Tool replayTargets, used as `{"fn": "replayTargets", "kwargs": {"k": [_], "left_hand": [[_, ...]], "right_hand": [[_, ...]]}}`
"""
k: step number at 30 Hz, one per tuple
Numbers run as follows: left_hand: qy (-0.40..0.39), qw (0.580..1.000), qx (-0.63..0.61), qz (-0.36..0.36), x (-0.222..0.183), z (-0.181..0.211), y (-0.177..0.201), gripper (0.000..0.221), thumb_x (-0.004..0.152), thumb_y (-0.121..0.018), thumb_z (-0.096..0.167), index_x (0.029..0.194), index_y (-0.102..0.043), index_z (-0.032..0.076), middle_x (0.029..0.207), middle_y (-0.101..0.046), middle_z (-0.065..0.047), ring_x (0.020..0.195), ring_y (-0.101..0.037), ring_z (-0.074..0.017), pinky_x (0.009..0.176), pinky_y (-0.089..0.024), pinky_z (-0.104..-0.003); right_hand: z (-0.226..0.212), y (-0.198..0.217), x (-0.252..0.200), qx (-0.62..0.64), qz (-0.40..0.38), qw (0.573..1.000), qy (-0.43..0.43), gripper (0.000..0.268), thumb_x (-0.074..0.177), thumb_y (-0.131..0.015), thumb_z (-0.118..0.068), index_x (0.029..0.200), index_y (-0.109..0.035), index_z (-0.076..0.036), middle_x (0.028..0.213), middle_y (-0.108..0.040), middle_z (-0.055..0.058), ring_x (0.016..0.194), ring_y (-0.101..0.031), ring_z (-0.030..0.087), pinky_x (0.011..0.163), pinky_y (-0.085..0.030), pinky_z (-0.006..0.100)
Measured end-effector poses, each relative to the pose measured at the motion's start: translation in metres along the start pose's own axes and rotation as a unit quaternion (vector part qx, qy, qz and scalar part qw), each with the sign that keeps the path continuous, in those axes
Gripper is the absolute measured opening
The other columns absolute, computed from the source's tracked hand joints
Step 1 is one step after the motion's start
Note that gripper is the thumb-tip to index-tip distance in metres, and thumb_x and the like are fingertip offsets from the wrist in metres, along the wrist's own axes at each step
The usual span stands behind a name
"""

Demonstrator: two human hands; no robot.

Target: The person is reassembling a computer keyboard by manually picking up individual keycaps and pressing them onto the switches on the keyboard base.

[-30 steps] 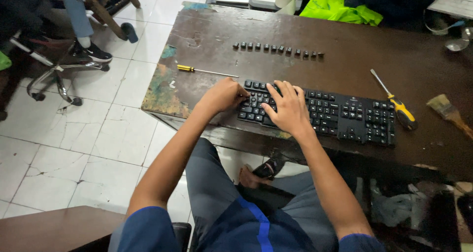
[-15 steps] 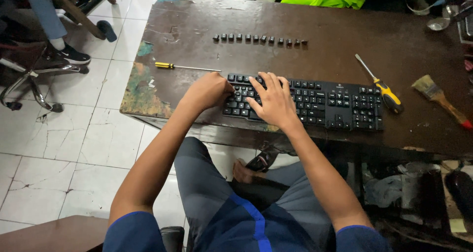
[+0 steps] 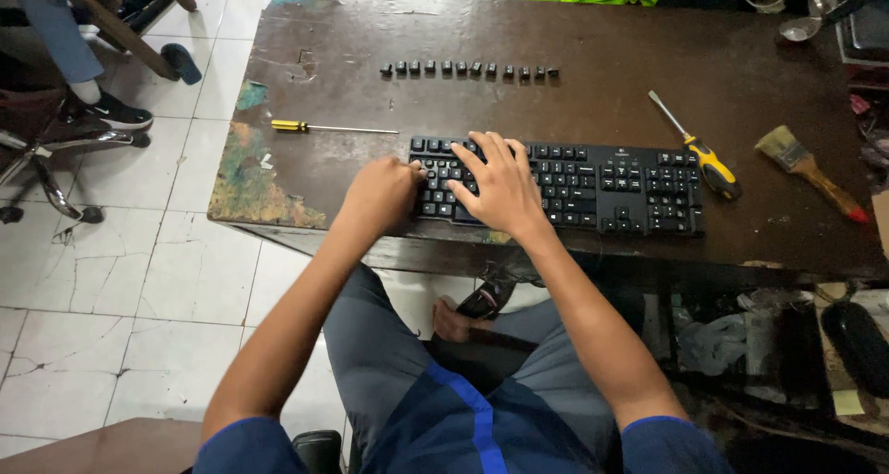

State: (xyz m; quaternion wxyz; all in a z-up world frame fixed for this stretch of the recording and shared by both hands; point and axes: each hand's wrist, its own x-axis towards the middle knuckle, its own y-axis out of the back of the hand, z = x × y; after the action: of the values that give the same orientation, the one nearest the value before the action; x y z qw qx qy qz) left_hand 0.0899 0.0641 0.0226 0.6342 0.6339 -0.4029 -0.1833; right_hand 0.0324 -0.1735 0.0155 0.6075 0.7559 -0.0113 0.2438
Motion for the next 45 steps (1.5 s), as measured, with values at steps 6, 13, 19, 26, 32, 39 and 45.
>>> {"fn": "replayTargets", "kwargs": {"k": [6, 13, 19, 26, 32, 39, 45], "left_hand": [[0.142, 0.972, -0.122, 0.144, -0.017, 0.065, 0.058, 0.084, 0.095, -0.080, 0.017, 0.164, -0.040, -0.010, 0.170, -0.024, -0.042, 0.158, -0.026, -0.0569, 0.131, -0.028, -0.058], [0.210, 0.962, -0.070, 0.160, -0.025, 0.070, 0.024, 0.080, 0.104, -0.068, 0.053, 0.158, -0.053, -0.004, 0.171, -0.038, -0.028, 0.162, -0.021, -0.0500, 0.129, -0.023, -0.059], [0.223, 0.966, -0.008, 0.128, -0.034, 0.073, 0.011, 0.074, 0.107, -0.057, 0.056, 0.157, -0.057, 0.002, 0.175, -0.036, -0.020, 0.163, -0.026, -0.0457, 0.124, -0.032, -0.062], [0.221, 0.969, -0.028, 0.105, -0.038, 0.075, 0.014, 0.066, 0.107, -0.055, 0.052, 0.151, -0.063, 0.004, 0.171, -0.042, -0.020, 0.162, -0.026, -0.0462, 0.123, -0.031, -0.065], [0.190, 0.972, -0.050, 0.126, -0.034, 0.069, -0.007, 0.065, 0.108, -0.054, 0.050, 0.148, -0.064, 0.000, 0.156, -0.060, -0.022, 0.157, -0.041, -0.0395, 0.127, -0.031, -0.056], [0.152, 0.971, -0.077, 0.169, -0.038, 0.071, -0.017, 0.051, 0.105, -0.058, 0.033, 0.138, -0.070, -0.004, 0.145, -0.068, -0.024, 0.144, -0.058, -0.0386, 0.122, -0.042, -0.050], [0.139, 0.970, -0.079, 0.182, -0.025, 0.068, -0.019, 0.046, 0.097, -0.062, 0.032, 0.125, -0.079, 0.001, 0.127, -0.077, -0.022, 0.131, -0.070, -0.0350, 0.119, -0.046, -0.048]], "right_hand": [[-0.002, 0.005, 0.001, 0.013, 0.003, 1.000, -0.006, 0.058, 0.101, -0.066, -0.055, 0.148, -0.064, -0.021, 0.147, -0.060, 0.012, 0.142, -0.056, 0.034, 0.119, -0.035, 0.054], [-0.007, 0.016, 0.002, 0.042, -0.020, 0.999, -0.016, 0.053, 0.106, -0.063, -0.050, 0.148, -0.065, -0.018, 0.149, -0.060, 0.016, 0.143, -0.055, 0.037, 0.121, -0.034, 0.056], [-0.005, 0.012, 0.001, 0.047, -0.018, 0.999, -0.022, 0.055, 0.106, -0.063, -0.054, 0.147, -0.066, -0.018, 0.149, -0.061, 0.015, 0.144, -0.056, 0.036, 0.121, -0.034, 0.056], [-0.005, 0.014, 0.000, 0.050, -0.018, 0.998, -0.024, 0.054, 0.106, -0.063, -0.053, 0.147, -0.066, -0.018, 0.148, -0.061, 0.015, 0.143, -0.056, 0.036, 0.121, -0.035, 0.056], [-0.005, 0.014, 0.001, 0.044, -0.014, 0.999, -0.020, 0.054, 0.106, -0.064, -0.054, 0.146, -0.067, -0.018, 0.148, -0.062, 0.015, 0.143, -0.056, 0.036, 0.121, -0.036, 0.056], [-0.007, 0.015, 0.000, 0.043, -0.021, 0.999, -0.020, 0.053, 0.107, -0.063, -0.053, 0.146, -0.066, -0.017, 0.148, -0.062, 0.016, 0.142, -0.057, 0.036, 0.121, -0.036, 0.056], [-0.002, 0.004, -0.002, 0.047, -0.007, 0.999, -0.024, 0.056, 0.105, -0.067, -0.054, 0.146, -0.065, -0.018, 0.148, -0.061, 0.015, 0.143, -0.056, 0.035, 0.121, -0.036, 0.055]]}}
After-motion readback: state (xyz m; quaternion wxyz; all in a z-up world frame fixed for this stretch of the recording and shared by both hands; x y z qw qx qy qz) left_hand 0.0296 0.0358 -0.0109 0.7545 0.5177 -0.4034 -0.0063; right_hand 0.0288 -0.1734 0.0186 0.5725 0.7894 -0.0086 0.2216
